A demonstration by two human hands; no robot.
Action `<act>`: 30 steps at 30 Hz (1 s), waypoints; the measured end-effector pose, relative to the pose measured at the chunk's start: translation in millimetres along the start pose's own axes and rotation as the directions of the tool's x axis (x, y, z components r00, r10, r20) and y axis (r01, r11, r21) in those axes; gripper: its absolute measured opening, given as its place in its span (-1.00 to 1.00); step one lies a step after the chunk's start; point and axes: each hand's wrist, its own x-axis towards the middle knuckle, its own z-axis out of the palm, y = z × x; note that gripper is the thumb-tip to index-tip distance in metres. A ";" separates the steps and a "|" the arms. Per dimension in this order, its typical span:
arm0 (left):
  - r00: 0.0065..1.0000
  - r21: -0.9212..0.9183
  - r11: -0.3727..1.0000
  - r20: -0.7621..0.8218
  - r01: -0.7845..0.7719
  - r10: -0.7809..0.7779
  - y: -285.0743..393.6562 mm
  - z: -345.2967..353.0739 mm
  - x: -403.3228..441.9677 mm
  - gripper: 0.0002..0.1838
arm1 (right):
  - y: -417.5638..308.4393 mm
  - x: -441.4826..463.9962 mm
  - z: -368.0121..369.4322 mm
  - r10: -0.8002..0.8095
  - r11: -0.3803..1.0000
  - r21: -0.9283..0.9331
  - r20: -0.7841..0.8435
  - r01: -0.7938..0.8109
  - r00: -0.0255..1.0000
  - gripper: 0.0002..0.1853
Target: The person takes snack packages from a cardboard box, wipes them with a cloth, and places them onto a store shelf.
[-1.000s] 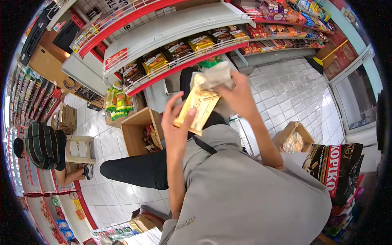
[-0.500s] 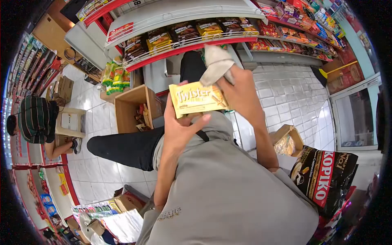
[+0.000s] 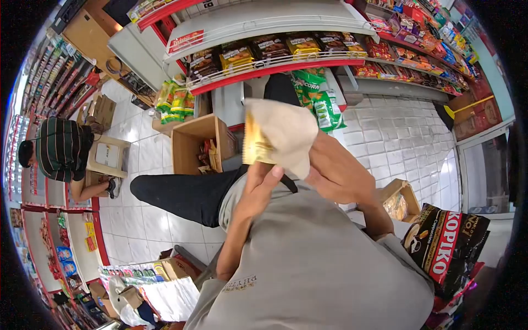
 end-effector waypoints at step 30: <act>0.836 0.429 0.848 -0.300 -0.313 0.460 11.0 40.3 76.3 -0.14 | 31.1 15.7 36.9 0.565 0.631 0.728 -0.194 -0.268 0.802 -0.45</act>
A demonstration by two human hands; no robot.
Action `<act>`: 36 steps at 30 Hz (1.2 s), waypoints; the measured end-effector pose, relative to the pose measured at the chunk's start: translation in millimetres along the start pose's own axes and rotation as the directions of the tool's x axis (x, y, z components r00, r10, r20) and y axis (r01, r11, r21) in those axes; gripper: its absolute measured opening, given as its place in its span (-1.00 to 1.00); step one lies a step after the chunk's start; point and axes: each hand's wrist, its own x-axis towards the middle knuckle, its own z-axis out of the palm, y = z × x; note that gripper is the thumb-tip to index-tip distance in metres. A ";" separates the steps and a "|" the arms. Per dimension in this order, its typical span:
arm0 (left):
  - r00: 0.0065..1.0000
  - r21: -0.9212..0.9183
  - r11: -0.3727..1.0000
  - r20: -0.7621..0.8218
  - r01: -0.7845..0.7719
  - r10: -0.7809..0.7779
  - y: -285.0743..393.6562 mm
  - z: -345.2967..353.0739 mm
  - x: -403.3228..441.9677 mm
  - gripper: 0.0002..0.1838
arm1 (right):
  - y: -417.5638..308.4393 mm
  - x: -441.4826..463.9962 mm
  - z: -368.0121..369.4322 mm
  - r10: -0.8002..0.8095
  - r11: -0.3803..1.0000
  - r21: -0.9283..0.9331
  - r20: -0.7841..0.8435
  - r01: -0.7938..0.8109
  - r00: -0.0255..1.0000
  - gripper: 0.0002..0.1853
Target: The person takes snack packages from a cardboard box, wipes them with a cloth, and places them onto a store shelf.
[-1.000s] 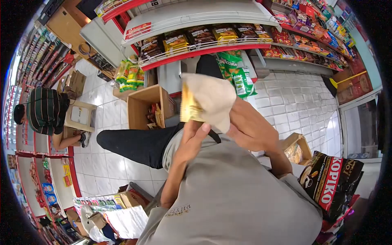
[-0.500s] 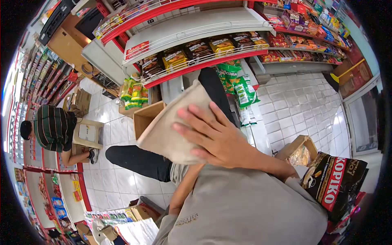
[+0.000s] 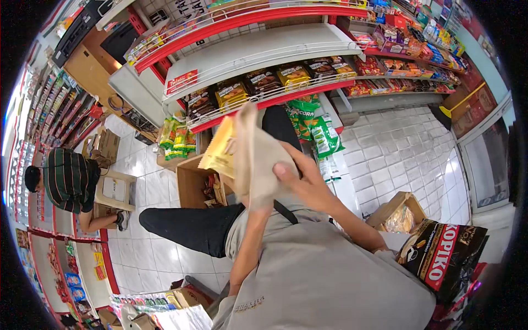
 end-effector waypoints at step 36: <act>0.878 -0.342 0.893 0.467 0.291 -0.107 31.6 28.8 121.9 -0.55 | 2.7 52.8 -55.4 -0.009 0.908 0.378 -0.411 0.179 0.912 -0.40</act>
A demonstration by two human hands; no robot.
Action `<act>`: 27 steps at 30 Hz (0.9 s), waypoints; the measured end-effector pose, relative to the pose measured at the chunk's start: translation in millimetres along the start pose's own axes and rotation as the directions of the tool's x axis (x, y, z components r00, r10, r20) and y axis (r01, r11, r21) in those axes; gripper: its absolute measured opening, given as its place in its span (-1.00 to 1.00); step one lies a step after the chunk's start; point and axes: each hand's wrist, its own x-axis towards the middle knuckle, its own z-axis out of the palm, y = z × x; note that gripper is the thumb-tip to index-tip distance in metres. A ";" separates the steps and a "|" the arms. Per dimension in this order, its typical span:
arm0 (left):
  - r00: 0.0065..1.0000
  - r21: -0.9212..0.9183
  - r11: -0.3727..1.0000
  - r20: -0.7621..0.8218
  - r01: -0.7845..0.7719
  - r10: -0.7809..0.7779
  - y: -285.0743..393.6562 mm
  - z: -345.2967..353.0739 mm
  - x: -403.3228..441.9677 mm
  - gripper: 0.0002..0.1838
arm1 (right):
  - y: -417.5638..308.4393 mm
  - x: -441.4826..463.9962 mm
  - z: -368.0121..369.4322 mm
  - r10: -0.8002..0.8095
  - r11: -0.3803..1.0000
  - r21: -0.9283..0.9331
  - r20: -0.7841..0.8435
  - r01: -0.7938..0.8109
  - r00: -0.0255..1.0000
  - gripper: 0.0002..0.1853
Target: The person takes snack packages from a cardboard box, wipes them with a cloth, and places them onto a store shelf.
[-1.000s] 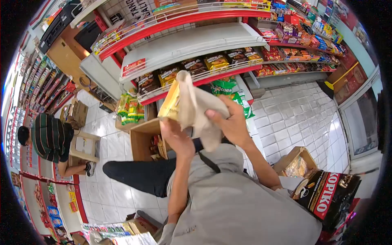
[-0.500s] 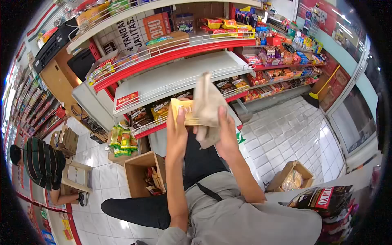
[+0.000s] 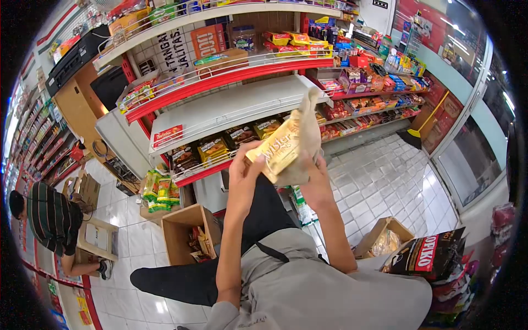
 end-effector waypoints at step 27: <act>0.906 0.640 0.665 0.126 -0.385 0.403 -16.8 25.4 -11.6 -0.36 | 25.1 -11.2 -1.4 0.025 0.901 -0.434 0.005 -0.020 1.000 -0.61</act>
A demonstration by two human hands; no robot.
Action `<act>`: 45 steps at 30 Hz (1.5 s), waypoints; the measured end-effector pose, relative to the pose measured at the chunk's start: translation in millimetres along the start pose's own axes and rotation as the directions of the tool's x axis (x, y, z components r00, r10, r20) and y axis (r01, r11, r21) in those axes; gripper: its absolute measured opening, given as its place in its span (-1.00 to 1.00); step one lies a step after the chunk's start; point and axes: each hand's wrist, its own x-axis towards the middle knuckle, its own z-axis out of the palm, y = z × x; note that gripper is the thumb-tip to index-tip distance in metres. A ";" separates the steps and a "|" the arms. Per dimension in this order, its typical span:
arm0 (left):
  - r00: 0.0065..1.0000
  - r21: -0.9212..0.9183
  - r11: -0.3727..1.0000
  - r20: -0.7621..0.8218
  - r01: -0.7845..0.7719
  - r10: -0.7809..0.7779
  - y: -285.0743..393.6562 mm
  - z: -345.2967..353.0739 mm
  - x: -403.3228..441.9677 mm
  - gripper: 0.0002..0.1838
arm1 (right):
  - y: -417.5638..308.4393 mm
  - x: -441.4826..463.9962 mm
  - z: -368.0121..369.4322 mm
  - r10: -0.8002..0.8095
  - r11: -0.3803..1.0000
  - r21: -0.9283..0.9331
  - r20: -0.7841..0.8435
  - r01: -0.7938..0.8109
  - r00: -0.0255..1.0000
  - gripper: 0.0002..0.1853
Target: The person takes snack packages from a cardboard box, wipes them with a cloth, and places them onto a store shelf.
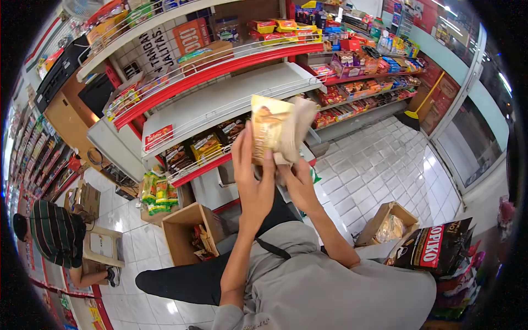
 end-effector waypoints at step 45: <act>0.464 0.268 0.816 0.713 0.512 -0.525 -373.4 -189.1 227.6 -0.31 | 376.8 -306.2 -78.5 0.854 0.204 0.024 -0.494 -0.979 0.165 -0.42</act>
